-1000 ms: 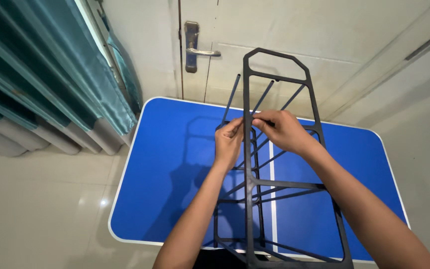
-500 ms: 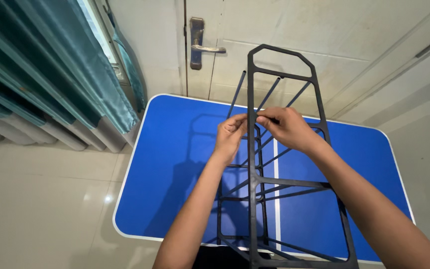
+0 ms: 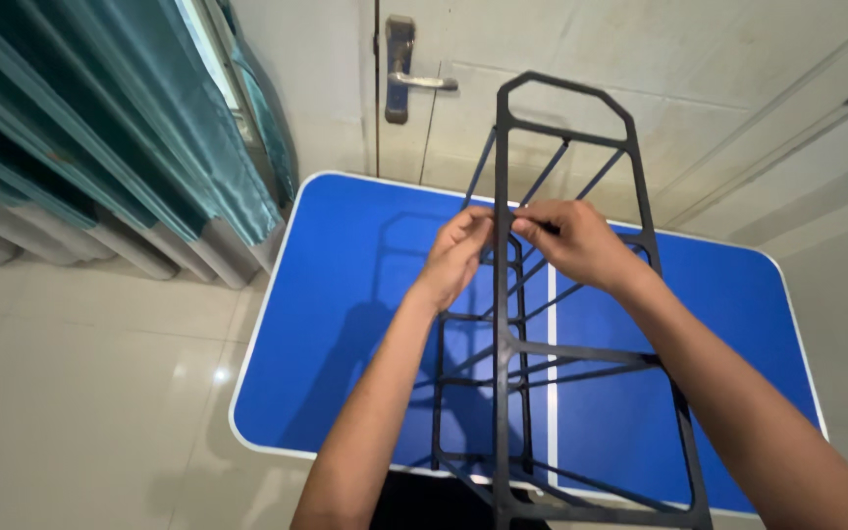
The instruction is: The person assembles a metal rack by inserting vertical poles into a base frame, then attaching side ladder frames and horizontal bars. The person aligns and secures each component by hand on a blue tabletop.
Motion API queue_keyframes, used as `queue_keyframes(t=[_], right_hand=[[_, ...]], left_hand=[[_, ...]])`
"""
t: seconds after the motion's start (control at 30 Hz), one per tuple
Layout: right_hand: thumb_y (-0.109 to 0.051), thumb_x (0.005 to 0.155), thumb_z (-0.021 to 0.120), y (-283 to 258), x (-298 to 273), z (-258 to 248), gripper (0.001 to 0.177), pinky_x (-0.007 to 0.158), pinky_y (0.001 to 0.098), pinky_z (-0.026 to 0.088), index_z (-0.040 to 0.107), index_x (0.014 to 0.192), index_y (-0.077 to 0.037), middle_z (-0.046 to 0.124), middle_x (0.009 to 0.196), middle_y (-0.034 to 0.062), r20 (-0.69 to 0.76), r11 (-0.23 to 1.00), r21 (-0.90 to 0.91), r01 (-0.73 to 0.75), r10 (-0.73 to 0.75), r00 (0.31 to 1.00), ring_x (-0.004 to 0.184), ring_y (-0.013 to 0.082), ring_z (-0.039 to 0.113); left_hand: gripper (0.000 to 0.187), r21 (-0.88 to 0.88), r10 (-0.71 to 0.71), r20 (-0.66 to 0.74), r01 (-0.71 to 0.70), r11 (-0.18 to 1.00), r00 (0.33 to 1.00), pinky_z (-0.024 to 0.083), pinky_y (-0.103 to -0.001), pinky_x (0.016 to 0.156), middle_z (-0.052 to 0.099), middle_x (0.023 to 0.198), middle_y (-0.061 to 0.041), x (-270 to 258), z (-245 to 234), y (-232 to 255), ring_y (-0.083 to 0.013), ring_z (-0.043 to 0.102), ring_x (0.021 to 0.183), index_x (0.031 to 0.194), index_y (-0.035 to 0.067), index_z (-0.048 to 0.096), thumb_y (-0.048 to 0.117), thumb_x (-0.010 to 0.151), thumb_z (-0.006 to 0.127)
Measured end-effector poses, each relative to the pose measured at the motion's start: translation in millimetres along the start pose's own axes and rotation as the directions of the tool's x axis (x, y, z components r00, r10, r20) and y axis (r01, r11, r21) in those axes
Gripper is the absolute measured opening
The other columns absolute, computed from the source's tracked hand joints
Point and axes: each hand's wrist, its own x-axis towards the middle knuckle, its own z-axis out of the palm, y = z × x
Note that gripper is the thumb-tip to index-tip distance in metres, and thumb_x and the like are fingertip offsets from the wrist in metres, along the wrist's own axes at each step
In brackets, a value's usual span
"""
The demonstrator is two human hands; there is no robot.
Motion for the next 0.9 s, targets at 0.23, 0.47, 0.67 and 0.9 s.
queue_keyframes(t=[0.23, 0.47, 0.67, 0.9], right_hand=[[-0.029, 0.097, 0.067, -7.5, 4.1, -1.1, 0.027, 0.057, 0.0363, 0.046, 0.074, 0.106, -0.005, 0.066, 0.067, 0.0112, 0.017, 0.988, -0.087, -0.126, 0.128, 0.992, 0.056, 0.0186, 0.056], [-0.03, 0.095, 0.068, -6.9, 0.9, -5.0, 0.027, 0.055, 0.0365, 0.046, 0.074, 0.107, -0.006, 0.063, 0.064, 0.0108, 0.008, 0.988, -0.08, -0.133, 0.134, 0.991, 0.055, 0.0185, 0.056], [-0.031, 0.096, 0.068, -5.8, 0.2, -4.9, 0.028, 0.052, 0.0378, 0.043, 0.075, 0.108, -0.007, 0.057, 0.057, 0.0123, 0.026, 0.977, -0.13, -0.168, 0.173, 0.985, 0.049, 0.0199, 0.051], [-0.029, 0.095, 0.068, -9.2, -0.7, -4.9, 0.028, 0.049, 0.0368, 0.041, 0.075, 0.11, -0.005, 0.056, 0.055, 0.0111, 0.055, 0.973, -0.125, -0.194, 0.202, 0.978, 0.048, 0.0174, 0.049]], left_hand=[[0.023, 0.167, 0.084, -0.167, -0.056, 0.984, 0.982, 0.042, -0.025, 0.08, 0.059, 0.092, 0.0, 7.7, 16.0, -5.8, -0.0068, 0.052, 0.088, 0.098, 0.008, 0.059, 0.026, 0.111, 0.056], [0.018, 0.054, 0.089, -0.188, -0.08, 0.995, 0.978, 0.041, -0.024, 0.079, 0.058, 0.09, 0.003, 8.9, 16.1, -20.9, -0.0056, 0.052, 0.087, 0.095, 0.01, 0.056, 0.022, 0.108, 0.058], [0.016, -0.012, 0.079, -0.033, -0.08, 0.997, 0.996, 0.047, -0.027, 0.087, 0.068, 0.105, -0.001, 3.5, 1.0, -27.9, -0.0089, 0.06, 0.096, 0.115, 0.006, 0.061, 0.018, 0.106, 0.056], [0.025, -0.022, 0.085, 0.022, -0.085, 0.996, 0.996, 0.048, -0.028, 0.092, 0.07, 0.111, -0.005, -3.1, -8.1, -32.1, -0.0105, 0.062, 0.101, 0.129, -0.002, 0.064, 0.015, 0.112, 0.057]])
